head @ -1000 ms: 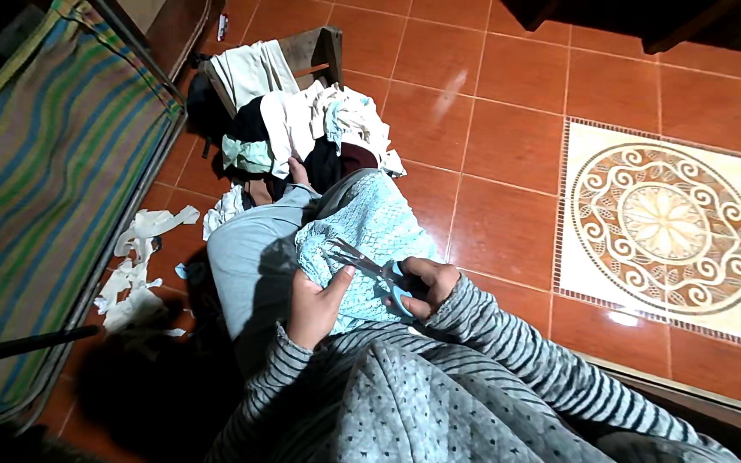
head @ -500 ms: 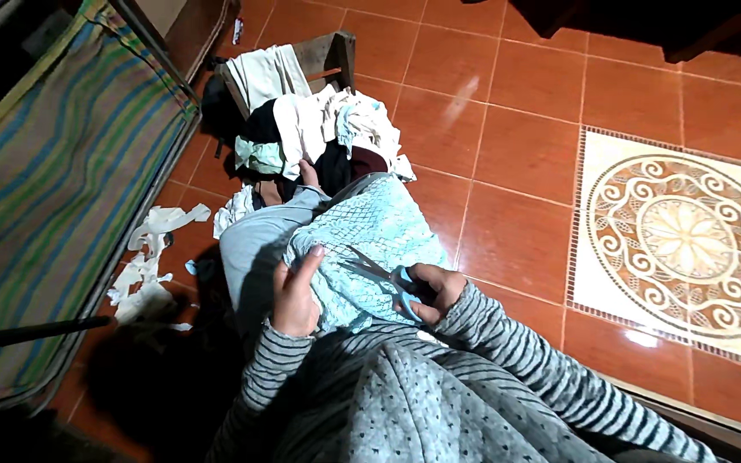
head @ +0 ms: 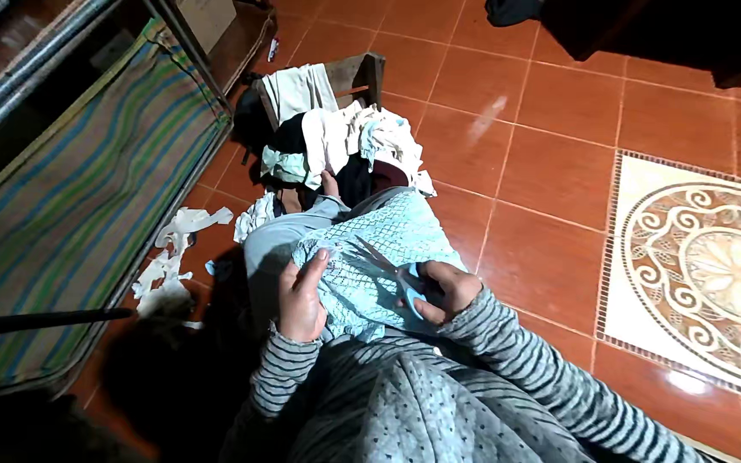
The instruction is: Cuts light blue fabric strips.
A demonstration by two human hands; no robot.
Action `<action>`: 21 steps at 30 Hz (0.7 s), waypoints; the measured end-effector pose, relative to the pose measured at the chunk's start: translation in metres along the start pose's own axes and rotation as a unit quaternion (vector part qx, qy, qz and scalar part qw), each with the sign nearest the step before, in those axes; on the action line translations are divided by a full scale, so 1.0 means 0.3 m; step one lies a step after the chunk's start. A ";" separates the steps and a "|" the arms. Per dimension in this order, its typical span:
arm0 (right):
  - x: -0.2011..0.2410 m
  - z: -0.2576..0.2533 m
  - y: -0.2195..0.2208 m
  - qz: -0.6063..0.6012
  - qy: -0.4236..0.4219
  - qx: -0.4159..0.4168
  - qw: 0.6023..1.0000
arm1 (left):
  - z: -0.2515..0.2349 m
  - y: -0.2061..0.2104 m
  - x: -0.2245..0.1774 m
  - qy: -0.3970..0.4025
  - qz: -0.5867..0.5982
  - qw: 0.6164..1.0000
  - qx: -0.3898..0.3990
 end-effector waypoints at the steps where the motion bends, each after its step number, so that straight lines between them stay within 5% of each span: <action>1: 0.015 -0.011 0.002 0.002 -0.003 -0.003 1.000 | 0.005 0.005 0.001 0.013 -0.010 1.000 0.007; 12: 0.048 -0.045 0.020 0.012 -0.014 0.002 1.000 | 0.027 0.026 -0.010 0.110 -0.053 0.992 0.039; 21: 0.035 -0.026 0.040 -0.023 0.018 0.040 0.999 | 0.030 0.036 0.018 0.078 -0.055 0.994 0.058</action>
Point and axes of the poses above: each hand's wrist, its own z-axis away from the middle knuckle, its own y-axis out of the palm, x = y × z, the point moved 7 cm from there along -z, towards the middle knuckle, and after that the axes turned 13 degrees about -x, right-handed, at the moved point
